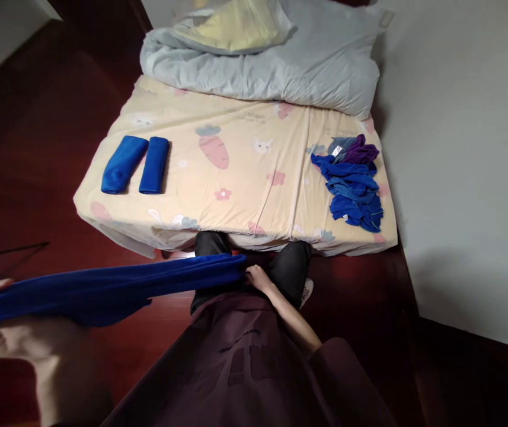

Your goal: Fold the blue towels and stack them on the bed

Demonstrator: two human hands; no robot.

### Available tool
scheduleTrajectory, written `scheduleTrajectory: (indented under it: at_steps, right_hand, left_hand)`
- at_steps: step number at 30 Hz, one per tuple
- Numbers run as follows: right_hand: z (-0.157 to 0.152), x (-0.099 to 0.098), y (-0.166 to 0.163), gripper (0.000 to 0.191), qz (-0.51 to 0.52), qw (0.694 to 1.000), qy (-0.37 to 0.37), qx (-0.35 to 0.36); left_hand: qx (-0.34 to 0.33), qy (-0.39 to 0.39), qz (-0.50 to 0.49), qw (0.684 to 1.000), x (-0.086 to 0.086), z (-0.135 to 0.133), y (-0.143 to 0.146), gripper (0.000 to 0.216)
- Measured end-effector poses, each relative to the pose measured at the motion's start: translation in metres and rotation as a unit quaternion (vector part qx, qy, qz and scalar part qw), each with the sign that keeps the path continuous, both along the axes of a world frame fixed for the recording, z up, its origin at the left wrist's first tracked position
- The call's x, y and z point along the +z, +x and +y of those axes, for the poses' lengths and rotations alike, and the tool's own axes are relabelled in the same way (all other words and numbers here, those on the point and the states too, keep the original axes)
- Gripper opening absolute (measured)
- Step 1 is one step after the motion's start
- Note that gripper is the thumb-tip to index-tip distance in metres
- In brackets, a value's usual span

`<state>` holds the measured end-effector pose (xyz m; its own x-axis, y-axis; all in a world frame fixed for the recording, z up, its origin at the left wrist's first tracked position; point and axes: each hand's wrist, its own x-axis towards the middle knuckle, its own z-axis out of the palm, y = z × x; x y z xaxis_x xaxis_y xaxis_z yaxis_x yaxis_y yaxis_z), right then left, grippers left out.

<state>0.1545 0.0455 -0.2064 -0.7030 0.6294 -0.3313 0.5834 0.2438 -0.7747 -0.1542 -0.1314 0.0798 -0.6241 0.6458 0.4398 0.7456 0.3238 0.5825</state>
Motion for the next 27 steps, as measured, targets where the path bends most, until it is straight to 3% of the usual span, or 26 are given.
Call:
scheduleTrajectory:
  at_steps: [2,4,8,11,15,21,24,27]
  right_hand:
    - [0.022,0.017,0.013,0.024,0.046,0.994,0.025,-0.095]
    - [0.052,0.042,0.036,0.027,0.090,0.977,0.054,-0.187]
    - [0.116,0.112,0.102,0.031,0.077,0.959,0.140,-0.234]
    - [0.152,0.170,0.145,0.034,0.047,0.937,0.241,-0.248]
    - [0.171,0.231,0.177,0.034,0.043,0.899,0.359,-0.249]
    - [0.156,0.269,0.207,0.035,-0.009,0.905,0.364,-0.219]
    - [0.145,0.280,0.223,0.041,-0.038,0.926,0.310,-0.214]
    - [0.145,0.287,0.231,0.050,-0.036,0.942,0.237,-0.233]
  left_hand:
    - [0.143,0.144,0.010,0.979,0.005,0.011,-0.012,0.037]
    - [0.192,0.175,-0.020,0.965,0.008,0.017,-0.028,0.030]
    - [0.120,0.056,-0.085,0.988,0.011,0.014,-0.066,0.034]
    - [0.047,-0.074,-0.069,0.994,0.013,0.011,-0.086,0.035]
    - [0.000,-0.099,0.018,0.995,0.017,0.017,-0.091,0.037]
    - [0.015,-0.183,0.074,0.980,0.013,0.001,-0.104,0.041]
    - [0.043,-0.220,0.037,0.974,0.016,-0.013,-0.117,0.034]
    - [0.055,-0.270,-0.028,0.961,0.032,-0.009,-0.126,0.038]
